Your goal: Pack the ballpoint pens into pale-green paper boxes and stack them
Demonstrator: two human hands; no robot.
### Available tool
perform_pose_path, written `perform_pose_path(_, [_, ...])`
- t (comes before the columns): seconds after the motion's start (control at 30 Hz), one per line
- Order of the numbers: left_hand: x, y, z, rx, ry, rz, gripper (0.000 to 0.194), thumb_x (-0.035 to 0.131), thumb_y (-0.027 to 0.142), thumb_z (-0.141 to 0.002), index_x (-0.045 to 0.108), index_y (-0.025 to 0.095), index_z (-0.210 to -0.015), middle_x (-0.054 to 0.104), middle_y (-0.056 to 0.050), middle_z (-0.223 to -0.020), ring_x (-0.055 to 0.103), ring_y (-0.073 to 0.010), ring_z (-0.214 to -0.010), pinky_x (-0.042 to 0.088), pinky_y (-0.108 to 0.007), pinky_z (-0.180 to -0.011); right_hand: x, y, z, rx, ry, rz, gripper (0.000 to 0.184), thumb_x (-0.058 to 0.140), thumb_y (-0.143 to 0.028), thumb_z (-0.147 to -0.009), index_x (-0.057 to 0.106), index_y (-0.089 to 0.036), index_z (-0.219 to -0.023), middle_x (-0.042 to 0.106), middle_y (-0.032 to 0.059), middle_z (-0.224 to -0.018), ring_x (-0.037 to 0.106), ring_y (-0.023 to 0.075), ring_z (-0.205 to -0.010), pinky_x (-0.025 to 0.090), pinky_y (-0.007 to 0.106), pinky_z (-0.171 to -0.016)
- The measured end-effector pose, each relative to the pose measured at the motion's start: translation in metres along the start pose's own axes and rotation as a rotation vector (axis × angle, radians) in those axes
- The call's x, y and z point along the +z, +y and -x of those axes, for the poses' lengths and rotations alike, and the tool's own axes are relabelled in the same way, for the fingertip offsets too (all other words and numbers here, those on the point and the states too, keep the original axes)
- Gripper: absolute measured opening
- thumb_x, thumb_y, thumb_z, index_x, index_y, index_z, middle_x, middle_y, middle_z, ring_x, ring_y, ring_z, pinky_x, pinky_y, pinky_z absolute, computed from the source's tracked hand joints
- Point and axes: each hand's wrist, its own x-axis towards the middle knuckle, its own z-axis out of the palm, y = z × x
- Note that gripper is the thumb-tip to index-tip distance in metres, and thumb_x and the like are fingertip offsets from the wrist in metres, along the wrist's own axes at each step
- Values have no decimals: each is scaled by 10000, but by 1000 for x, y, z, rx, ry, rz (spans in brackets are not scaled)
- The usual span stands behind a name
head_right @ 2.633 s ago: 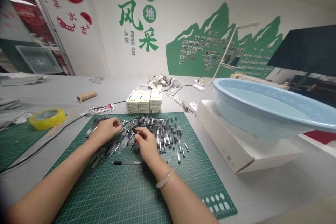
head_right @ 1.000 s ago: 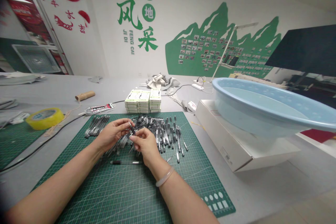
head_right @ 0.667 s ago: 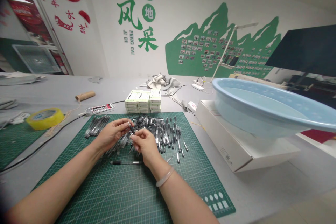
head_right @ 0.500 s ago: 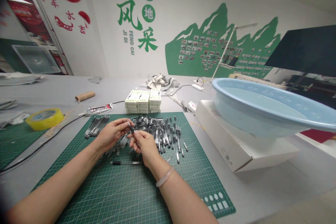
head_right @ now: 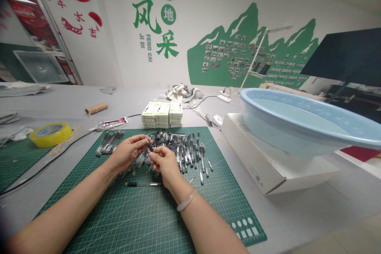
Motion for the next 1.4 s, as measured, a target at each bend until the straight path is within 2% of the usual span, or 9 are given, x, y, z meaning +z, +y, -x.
perform_pose_path(0.23, [2, -4, 2, 0, -7, 28, 194, 718, 296, -713, 700, 162, -852, 682, -51, -887, 597, -140, -814, 455, -240, -746, -2, 1, -1, 28, 5, -19, 284, 749, -355, -656, 564, -166, -761, 555, -39, -550, 422, 48, -421, 192, 156, -385])
perform_pose_path(0.37, [12, -13, 6, -48, -107, -3, 300, 711, 319, -712, 697, 156, -963, 690, -90, -970, 621, -190, -866, 474, -288, -757, -1, 1, -2, -30, -12, -105, 244, 752, -300, -656, 579, -163, -761, 527, -48, -570, 409, 41, -451, 193, 157, -401])
perform_pose_path(0.5, [4, -11, -3, -39, -62, -51, 315, 707, 372, -705, 690, 147, -925, 699, -91, -933, 628, -181, -805, 480, -266, -687, 1, -2, 0, -12, -46, -174, 272, 775, -277, -619, 613, -161, -805, 598, -9, -669, 505, 74, -547, 327, 180, -478])
perform_pose_path(0.63, [-56, 8, -22, 88, 271, -220, 436, 639, 505, -724, 647, 171, -1004, 691, -71, -830, 605, -153, -688, 405, -206, -515, 2, -3, 2, -17, 25, -109, 288, 748, -301, -650, 623, -172, -874, 659, 39, -823, 593, 125, -691, 427, 234, -610])
perform_pose_path(0.77, [-144, 20, -31, 73, 680, -895, 468, 518, 506, -787, 661, 180, -1091, 688, -81, -783, 596, -214, -665, 405, -279, -549, -1, -1, 0, -52, 85, -54, 228, 708, -294, -668, 624, -171, -840, 655, 29, -767, 581, 126, -654, 415, 230, -575])
perform_pose_path(0.83, [-175, 19, -30, -27, 709, -1221, 459, 483, 437, -812, 663, 165, -1134, 699, -134, -857, 615, -302, -805, 419, -342, -624, -2, -1, -2, -57, 106, -54, 219, 703, -297, -665, 624, -172, -828, 652, 24, -745, 574, 126, -636, 412, 233, -566])
perform_pose_path(0.9, [-191, 15, -28, -100, 674, -1376, 470, 465, 377, -818, 636, 147, -1191, 699, -170, -937, 611, -354, -882, 423, -382, -666, -3, 0, -2, -73, 120, -50, 216, 698, -301, -669, 624, -172, -826, 652, 25, -741, 573, 126, -633, 411, 236, -569])
perform_pose_path(1.2, [-172, -4, -32, -51, 505, -1560, 511, 452, 381, -814, 593, 135, -1238, 677, -169, -1021, 593, -332, -962, 434, -377, -778, -3, -1, -1, -99, 139, -31, 182, 671, -280, -688, 618, -174, -826, 645, 18, -733, 567, 122, -617, 403, 234, -560])
perform_pose_path(1.4, [-173, -4, -30, -67, 470, -1620, 452, 459, 372, -803, 650, 183, -1166, 661, -151, -1077, 588, -321, -974, 436, -369, -799, -5, 2, -5, -73, 141, -13, 199, 684, -291, -663, 622, -176, -812, 640, 15, -717, 559, 125, -606, 403, 237, -546])
